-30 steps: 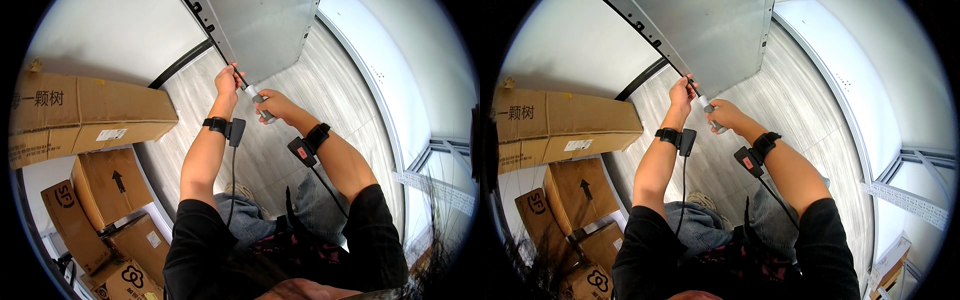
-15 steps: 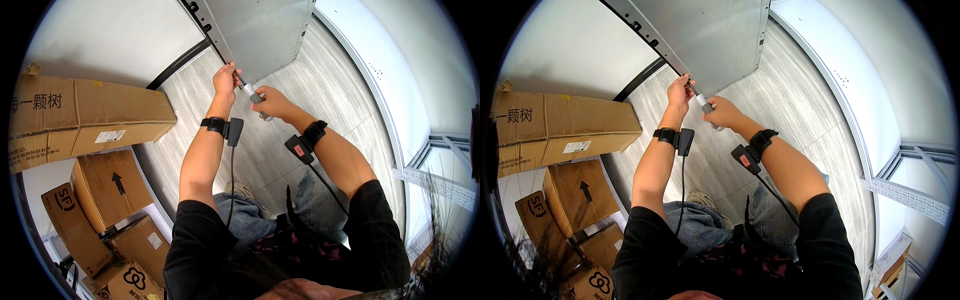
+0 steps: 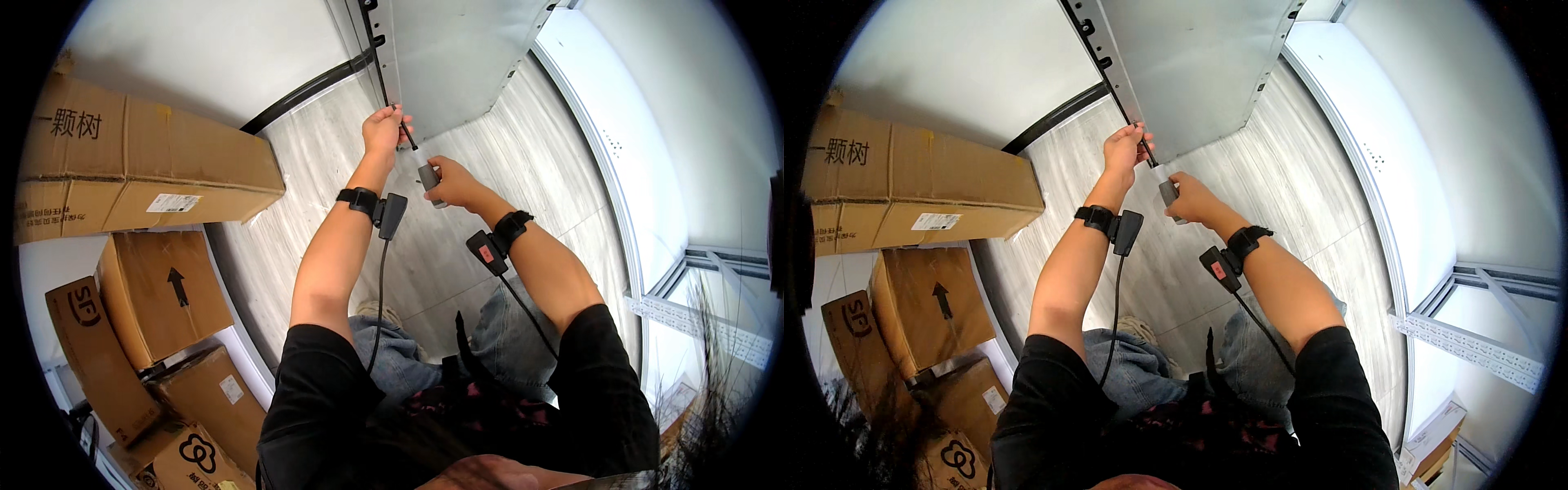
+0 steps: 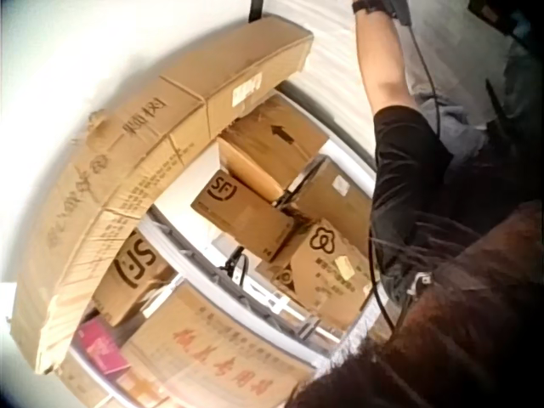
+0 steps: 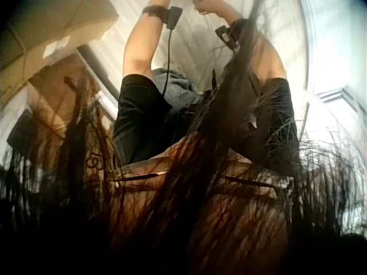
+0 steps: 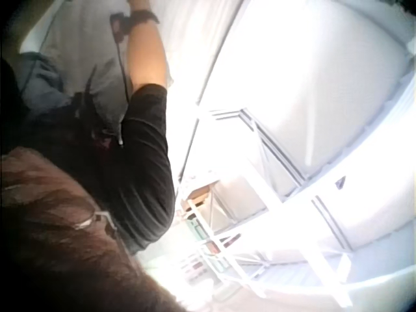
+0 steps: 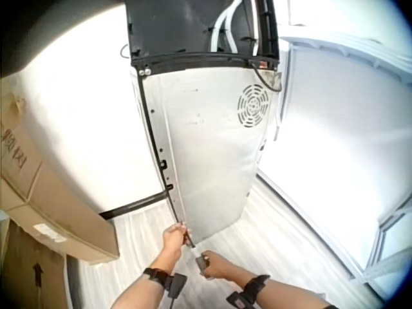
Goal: The person uses a power screwdriver to remove screws from a metal panel on a white appliance, then removes the panel. They then pick up a blue cloth and wipe the surface of a small countertop appliance.
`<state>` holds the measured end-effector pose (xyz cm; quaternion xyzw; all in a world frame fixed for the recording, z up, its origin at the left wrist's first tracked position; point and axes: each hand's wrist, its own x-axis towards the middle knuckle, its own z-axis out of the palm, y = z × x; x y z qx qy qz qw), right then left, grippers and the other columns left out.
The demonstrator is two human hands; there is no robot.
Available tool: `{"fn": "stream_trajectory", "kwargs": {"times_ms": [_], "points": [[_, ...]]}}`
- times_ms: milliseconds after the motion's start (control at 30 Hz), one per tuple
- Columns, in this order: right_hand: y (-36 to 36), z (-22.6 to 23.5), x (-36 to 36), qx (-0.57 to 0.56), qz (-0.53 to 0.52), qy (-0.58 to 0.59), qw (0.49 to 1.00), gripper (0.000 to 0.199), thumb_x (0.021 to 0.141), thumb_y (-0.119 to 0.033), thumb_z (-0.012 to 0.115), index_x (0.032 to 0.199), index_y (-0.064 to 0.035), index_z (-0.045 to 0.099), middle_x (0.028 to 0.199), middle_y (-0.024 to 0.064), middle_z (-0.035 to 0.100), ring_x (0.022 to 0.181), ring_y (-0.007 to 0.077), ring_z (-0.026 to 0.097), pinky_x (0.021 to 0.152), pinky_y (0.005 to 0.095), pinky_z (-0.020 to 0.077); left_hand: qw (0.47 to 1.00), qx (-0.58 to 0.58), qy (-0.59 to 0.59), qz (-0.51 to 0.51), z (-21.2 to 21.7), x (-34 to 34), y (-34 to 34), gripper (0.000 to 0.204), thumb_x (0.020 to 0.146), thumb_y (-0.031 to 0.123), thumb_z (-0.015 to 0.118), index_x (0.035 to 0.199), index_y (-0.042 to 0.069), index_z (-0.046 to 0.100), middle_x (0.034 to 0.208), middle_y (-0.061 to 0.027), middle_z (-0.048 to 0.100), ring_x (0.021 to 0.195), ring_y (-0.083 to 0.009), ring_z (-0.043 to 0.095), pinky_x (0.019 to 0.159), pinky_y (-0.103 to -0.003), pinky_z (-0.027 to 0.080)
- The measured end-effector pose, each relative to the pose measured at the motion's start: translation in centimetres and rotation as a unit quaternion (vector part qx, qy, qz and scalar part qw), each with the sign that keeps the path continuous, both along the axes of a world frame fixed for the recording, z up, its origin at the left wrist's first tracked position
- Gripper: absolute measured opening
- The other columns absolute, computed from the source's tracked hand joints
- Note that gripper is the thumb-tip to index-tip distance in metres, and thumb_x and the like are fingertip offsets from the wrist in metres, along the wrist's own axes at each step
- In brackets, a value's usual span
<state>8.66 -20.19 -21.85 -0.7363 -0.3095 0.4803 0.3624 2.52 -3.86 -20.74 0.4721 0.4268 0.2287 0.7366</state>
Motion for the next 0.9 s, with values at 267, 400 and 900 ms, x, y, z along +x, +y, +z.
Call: {"fn": "stream_trajectory", "kwargs": {"times_ms": [267,400,900], "points": [[1.1,0.7,-1.2,-0.059,0.024,-0.078,0.995,0.060,0.066,-0.010,0.073,0.117,0.0023,0.046,0.094,0.0148,0.060,0.078,0.0260,0.062,0.061,0.0360,0.0550,1.000,0.018,0.009,0.015,-0.7,-0.2,0.6,0.012,0.089,0.016,0.059,0.094,0.005,0.063,0.077,0.0001,0.061,0.063,-0.0085,0.056,0.055,-0.022,0.045],[0.7,0.5,-1.0,-0.066,-0.009,0.059,0.996,0.052,0.070,-0.013,0.072,0.113,-0.0017,0.046,0.090,0.0092,0.057,0.075,0.0205,0.061,0.058,0.0348,0.0557,1.000,0.011,-0.002,0.018,-0.3,0.0,0.2,0.011,0.089,0.015,0.059,0.094,0.006,0.063,0.076,0.0003,0.061,0.063,-0.0080,0.056,0.055,-0.022,0.044],[0.4,0.5,-0.7,-0.045,-0.001,0.090,0.995,0.050,0.069,-0.014,0.074,0.109,0.0015,0.047,0.089,0.0114,0.057,0.075,0.0203,0.062,0.053,0.0335,0.0552,1.000,0.013,0.000,0.026,-0.2,0.4,0.2,0.012,0.090,0.012,0.057,0.095,0.002,0.061,0.079,-0.0040,0.061,0.064,-0.0122,0.059,0.055,-0.026,0.049]]}}
